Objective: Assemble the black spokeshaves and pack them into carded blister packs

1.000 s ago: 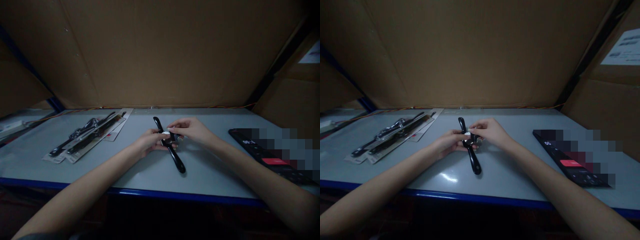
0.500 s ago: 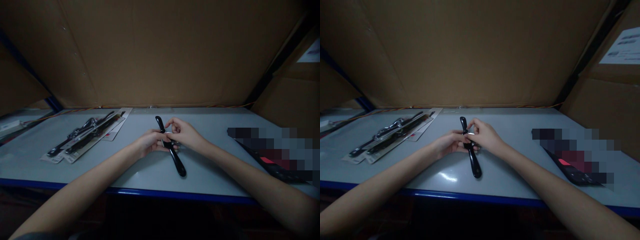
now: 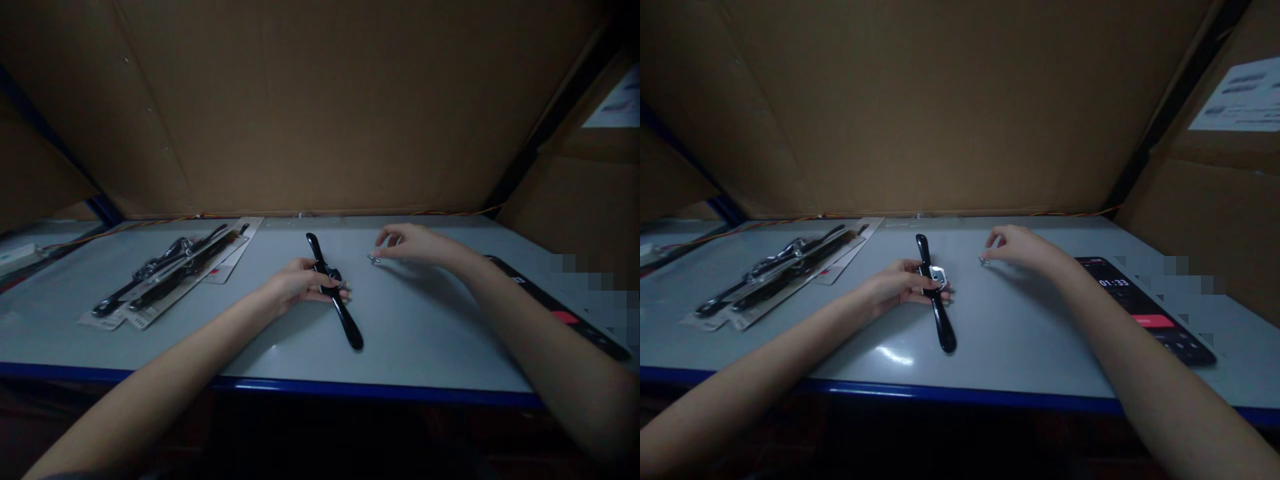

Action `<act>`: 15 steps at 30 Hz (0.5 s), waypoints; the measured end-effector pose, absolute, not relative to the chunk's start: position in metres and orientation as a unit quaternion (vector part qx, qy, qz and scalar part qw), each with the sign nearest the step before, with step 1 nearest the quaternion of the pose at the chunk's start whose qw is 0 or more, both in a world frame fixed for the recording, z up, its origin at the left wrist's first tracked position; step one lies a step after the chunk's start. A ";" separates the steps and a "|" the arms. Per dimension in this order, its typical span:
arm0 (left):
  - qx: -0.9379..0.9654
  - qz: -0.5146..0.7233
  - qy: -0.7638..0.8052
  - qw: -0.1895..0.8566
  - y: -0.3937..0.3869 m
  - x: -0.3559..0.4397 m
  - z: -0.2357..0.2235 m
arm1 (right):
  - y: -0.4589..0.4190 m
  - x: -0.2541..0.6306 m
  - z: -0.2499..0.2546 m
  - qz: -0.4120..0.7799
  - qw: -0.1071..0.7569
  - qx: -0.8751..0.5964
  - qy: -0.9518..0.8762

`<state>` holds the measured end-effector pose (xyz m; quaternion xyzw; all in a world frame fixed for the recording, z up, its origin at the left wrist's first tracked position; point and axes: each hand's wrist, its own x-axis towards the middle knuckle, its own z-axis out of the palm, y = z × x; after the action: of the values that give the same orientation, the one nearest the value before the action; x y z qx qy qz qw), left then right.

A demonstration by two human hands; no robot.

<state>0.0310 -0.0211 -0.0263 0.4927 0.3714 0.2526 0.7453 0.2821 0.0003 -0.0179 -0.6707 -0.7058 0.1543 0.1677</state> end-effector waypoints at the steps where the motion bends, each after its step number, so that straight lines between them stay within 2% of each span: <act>1: 0.494 0.252 0.371 0.745 -0.021 0.031 -0.026 | 0.000 0.280 -0.021 0.156 0.155 -0.665 -0.714; 4: 0.498 0.249 0.374 0.742 -0.022 0.031 -0.025 | -0.002 0.268 -0.030 0.128 0.142 -0.641 -0.744; 11: 0.496 0.256 0.372 0.742 -0.022 0.031 -0.026 | -0.007 0.253 -0.036 -0.039 0.166 -0.579 -0.797; 15: 0.501 0.264 0.374 0.734 -0.023 0.031 -0.027 | -0.014 0.243 -0.032 -0.011 0.217 -0.563 -0.798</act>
<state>0.0310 -0.0229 -0.0272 0.5014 0.3738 0.2639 0.7343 0.2429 -0.0143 -0.0316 -0.5628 -0.7975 -0.0110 0.2169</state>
